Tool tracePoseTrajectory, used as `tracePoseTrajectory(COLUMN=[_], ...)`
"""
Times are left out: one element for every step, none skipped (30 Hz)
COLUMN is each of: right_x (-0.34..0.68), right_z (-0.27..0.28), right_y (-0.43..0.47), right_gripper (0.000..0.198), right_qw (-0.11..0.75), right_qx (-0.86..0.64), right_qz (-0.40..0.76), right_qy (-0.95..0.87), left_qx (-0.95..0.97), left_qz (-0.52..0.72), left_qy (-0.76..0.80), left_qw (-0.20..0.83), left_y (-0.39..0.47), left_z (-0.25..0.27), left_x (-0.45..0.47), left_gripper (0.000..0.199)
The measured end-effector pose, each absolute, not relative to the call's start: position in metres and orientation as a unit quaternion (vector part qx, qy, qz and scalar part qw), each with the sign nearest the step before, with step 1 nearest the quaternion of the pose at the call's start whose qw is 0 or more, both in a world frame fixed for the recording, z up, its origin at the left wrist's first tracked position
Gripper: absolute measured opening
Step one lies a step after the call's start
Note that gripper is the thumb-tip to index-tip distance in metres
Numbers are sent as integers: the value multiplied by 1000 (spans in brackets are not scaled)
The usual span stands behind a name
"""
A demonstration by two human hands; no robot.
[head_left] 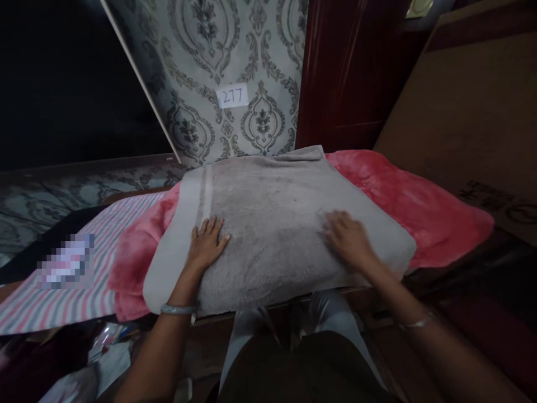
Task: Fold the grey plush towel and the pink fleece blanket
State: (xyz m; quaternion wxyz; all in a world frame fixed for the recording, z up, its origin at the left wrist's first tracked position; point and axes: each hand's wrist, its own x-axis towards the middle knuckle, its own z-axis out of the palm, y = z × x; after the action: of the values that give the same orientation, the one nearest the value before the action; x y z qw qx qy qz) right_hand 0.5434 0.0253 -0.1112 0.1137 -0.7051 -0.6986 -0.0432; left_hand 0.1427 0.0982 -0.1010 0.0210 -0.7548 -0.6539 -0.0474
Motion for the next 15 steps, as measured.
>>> tracePoseTrajectory(right_x=[514,486,461,443,430,424,425,431,443,458,477,499,523,549,575], right_z=[-110,-109,-110,-112,-115,-119,-123,-127,-131,-135,-139,-143,-147,-152,-157], right_y=[30,33,35,37,37,36,35,34,33,32,32,32,33,34,35], right_gripper=[59,58,59,59,59,59,59,60,60,60,61,62,63,66,69], right_qw=[120,122,122,121,120,120,119,119,118,116,116,116,116,114,116], right_qx=[-655,-608,-565,-532,-512,-504,-507,-520,-538,-561,-584,-609,-633,-655,-674], right_qz=[-20,0,18,31,39,41,39,32,23,12,3,-6,-12,-14,-17], right_qy=[-745,-785,-816,-838,-849,-854,-853,-845,-834,-820,-804,-785,-765,-747,-730], left_qx=[-755,-757,-757,-758,-758,-757,-757,-757,-758,-759,-760,-760,-760,-760,-759], left_qz=[-47,-46,-45,-44,-44,-44,-46,-47,-48,-50,-50,-49,-48,-47,-48], left_qy=[-653,-652,-651,-651,-651,-651,-652,-651,-650,-649,-648,-648,-648,-649,-649], left_qw=[20,19,18,18,18,18,19,19,20,19,18,15,12,9,7], left_y=[98,99,99,99,99,99,99,99,98,96,95,93,92,90,89], left_z=[-101,-101,-101,-101,-101,-101,-101,-101,-101,-101,-101,-100,-100,-100,-100], left_x=[142,142,142,142,141,141,141,141,142,142,143,143,144,144,144], left_gripper=[67,68,68,68,68,68,68,68,68,69,69,69,69,69,69])
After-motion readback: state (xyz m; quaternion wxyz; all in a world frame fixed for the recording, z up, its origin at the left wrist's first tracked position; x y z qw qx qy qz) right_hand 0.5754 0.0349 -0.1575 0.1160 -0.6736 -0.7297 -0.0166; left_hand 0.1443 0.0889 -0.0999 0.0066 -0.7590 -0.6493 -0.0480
